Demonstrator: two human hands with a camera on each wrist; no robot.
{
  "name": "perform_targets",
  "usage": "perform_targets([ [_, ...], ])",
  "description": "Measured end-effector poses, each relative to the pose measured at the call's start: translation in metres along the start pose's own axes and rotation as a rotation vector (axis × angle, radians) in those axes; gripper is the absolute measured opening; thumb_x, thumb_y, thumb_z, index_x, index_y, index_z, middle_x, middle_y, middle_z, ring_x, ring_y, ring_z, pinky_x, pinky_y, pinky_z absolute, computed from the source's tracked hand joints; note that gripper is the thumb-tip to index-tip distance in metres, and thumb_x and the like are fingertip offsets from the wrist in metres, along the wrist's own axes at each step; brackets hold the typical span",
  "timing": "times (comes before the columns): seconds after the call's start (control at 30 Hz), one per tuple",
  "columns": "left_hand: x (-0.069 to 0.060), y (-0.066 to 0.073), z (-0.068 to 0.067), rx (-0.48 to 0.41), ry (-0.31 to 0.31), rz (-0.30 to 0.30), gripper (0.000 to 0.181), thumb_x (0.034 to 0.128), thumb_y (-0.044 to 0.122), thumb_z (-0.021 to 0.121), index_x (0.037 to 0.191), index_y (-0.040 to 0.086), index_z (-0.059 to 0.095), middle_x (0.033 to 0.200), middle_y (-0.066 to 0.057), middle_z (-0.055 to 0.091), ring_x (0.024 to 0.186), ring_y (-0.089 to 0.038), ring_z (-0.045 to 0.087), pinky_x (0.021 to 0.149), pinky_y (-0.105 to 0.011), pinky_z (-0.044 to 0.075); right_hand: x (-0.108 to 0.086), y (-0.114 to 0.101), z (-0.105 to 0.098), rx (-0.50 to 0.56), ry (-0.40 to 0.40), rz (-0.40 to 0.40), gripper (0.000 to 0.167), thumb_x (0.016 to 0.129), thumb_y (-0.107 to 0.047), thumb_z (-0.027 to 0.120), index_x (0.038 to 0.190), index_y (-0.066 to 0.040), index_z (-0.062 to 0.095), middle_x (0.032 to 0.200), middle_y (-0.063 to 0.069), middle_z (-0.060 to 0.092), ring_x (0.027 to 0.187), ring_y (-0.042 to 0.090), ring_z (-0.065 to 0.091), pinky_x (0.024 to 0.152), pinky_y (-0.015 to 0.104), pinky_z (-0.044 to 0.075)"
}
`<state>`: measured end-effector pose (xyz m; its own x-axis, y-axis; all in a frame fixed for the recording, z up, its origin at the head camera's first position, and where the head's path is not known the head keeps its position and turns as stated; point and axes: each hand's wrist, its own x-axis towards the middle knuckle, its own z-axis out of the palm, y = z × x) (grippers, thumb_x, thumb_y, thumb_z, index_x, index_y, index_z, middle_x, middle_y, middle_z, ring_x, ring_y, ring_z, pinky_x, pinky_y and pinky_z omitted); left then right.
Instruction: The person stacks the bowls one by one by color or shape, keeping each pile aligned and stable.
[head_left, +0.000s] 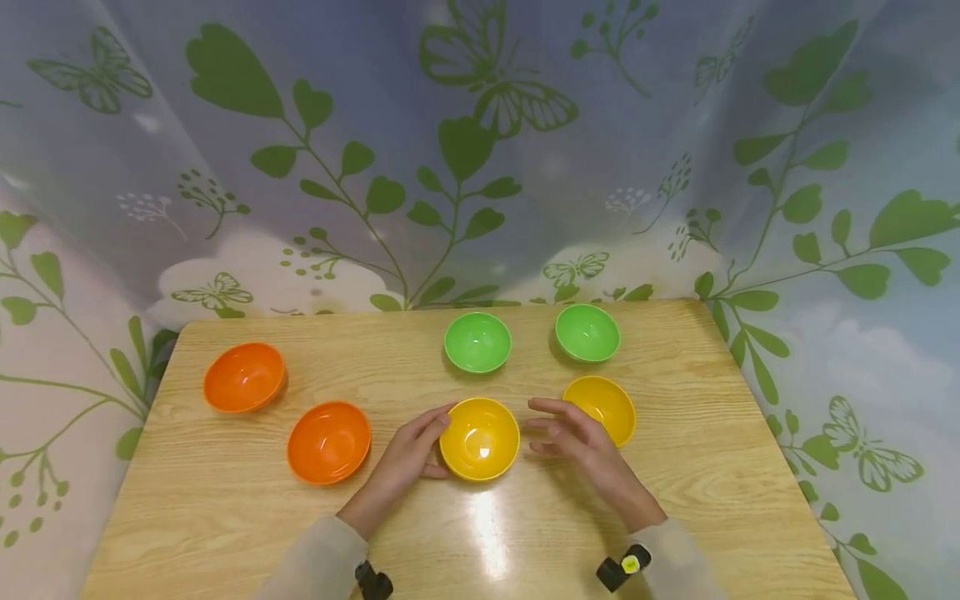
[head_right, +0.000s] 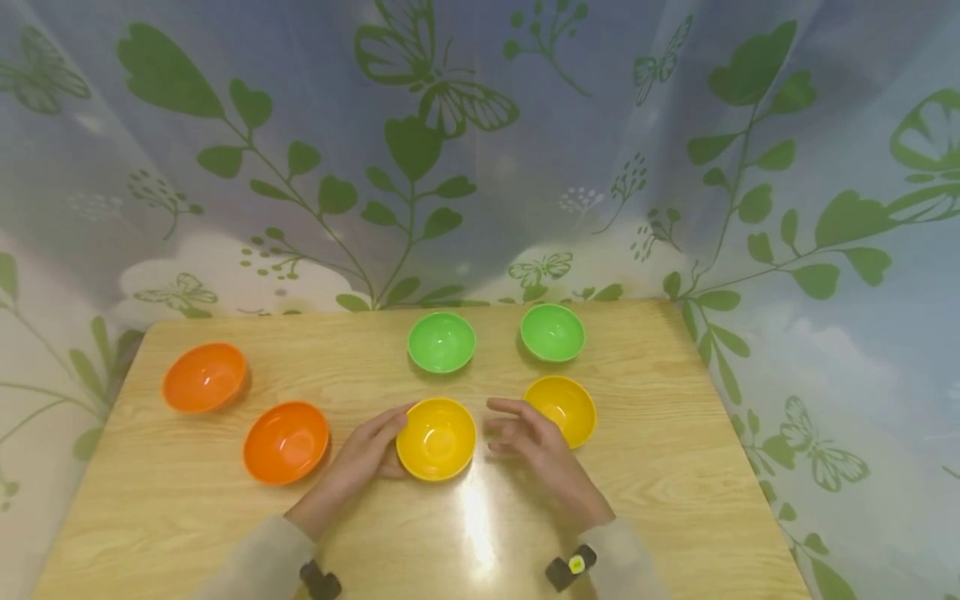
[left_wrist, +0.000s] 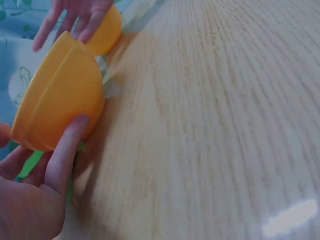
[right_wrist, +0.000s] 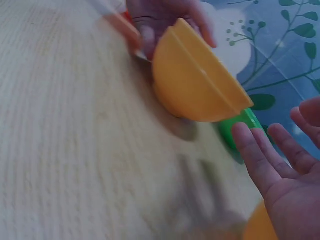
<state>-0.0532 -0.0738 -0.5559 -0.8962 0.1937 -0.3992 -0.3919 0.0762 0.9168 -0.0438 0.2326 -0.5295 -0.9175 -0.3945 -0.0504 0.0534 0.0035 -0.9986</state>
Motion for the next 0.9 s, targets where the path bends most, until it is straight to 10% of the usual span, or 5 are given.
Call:
perform_targets([
  [0.2, 0.002, -0.009, -0.003, -0.065, 0.002, -0.003, 0.048, 0.113, 0.04, 0.059, 0.154, 0.015, 0.064, 0.164, -0.016, 0.054, 0.131, -0.034, 0.068, 0.077, -0.046, 0.072, -0.006, -0.009, -0.016, 0.018, -0.004, -0.069, 0.041, 0.116, -0.008, 0.047, 0.154, 0.008, 0.048, 0.159, 0.004, 0.057, 0.138, 0.023, 0.066, 0.107, 0.041, 0.065],
  [0.9, 0.002, -0.02, -0.002, -0.176, 0.026, 0.04, 0.049, 0.1105, 0.036, 0.065, 0.149, 0.006, 0.066, 0.162, -0.017, 0.057, 0.133, -0.03, 0.068, 0.078, -0.04, 0.072, -0.027, -0.03, -0.075, -0.08, 0.168, -0.141, 0.039, 0.117, -0.005, 0.043, 0.152, 0.01, 0.049, 0.154, 0.014, 0.06, 0.136, 0.022, 0.065, 0.108, 0.033, 0.064],
])
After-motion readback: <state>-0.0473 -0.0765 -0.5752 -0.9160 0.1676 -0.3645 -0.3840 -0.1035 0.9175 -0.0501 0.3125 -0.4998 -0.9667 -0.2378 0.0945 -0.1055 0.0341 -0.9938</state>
